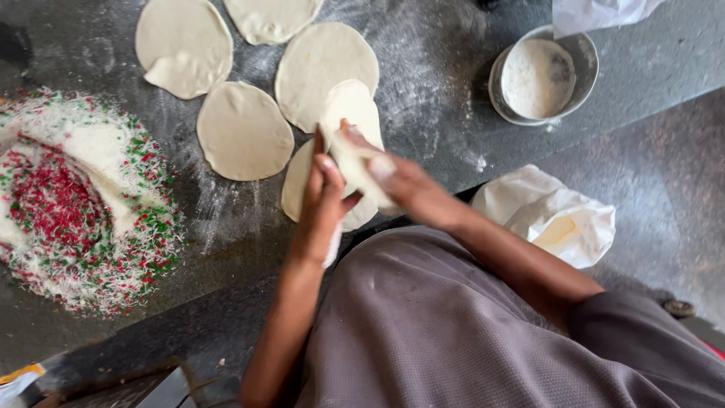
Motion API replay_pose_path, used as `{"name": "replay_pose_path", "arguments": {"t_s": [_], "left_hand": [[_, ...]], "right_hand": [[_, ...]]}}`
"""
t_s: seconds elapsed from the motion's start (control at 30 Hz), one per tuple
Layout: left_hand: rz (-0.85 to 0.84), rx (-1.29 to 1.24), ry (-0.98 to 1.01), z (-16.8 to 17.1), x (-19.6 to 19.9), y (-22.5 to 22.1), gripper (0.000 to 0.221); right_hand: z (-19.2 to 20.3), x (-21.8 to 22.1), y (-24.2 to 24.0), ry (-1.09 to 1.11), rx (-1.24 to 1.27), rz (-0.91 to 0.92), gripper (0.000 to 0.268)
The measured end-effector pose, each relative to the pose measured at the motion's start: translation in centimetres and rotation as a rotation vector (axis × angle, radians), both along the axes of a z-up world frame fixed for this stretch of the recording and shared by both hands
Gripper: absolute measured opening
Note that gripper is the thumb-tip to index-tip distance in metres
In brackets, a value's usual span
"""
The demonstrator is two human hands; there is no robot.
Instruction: The person organizes flattened dough rounds on a counter and then mixes a pile of colorful shredded filling by hand.
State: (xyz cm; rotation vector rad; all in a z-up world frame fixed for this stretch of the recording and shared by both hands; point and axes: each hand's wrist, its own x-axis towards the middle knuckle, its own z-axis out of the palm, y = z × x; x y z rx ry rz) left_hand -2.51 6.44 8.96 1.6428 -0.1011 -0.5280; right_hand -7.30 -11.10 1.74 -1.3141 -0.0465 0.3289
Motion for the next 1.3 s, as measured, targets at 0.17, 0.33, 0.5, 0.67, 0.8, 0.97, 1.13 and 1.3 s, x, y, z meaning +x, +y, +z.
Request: {"name": "replay_pose_path", "arguments": {"t_s": [0.17,0.33,0.5,0.67,0.8,0.97,1.13,1.3], "left_hand": [[0.289,-0.106,0.081,-5.8,0.9,1.2,0.060],[0.538,-0.187,0.357,-7.2,1.5,4.4,0.057],[0.469,-0.512,0.410,-4.2,1.1,7.3,0.062],[0.384,-0.505,0.450,-1.5,1.4,9.3,0.069],[0.361,-0.549,0.413,-0.2,1.9,11.6,0.069],[0.313,-0.633,0.336,1.4,3.9,12.6,0.066],[0.176,-0.601,0.232,4.6,7.9,10.2,0.065],[0.066,-0.525,0.177,5.0,14.6,6.6,0.064]], "right_hand": [[-1.1,3.0,4.8,-0.156,0.072,-0.064,0.059],[-3.6,4.0,4.6,0.487,0.567,-0.243,0.060],[-3.8,3.6,1.9,0.589,0.830,-0.466,0.056],[-4.4,1.7,-1.1,0.530,1.098,-0.570,0.044],[-3.0,0.1,-3.5,0.368,1.234,-0.561,0.047],[-1.4,-1.1,-6.2,0.223,1.333,-0.706,0.046],[-0.4,-2.2,-9.5,0.071,1.325,-0.884,0.047],[0.1,-5.5,-14.7,-0.163,1.289,-1.003,0.045]]}}
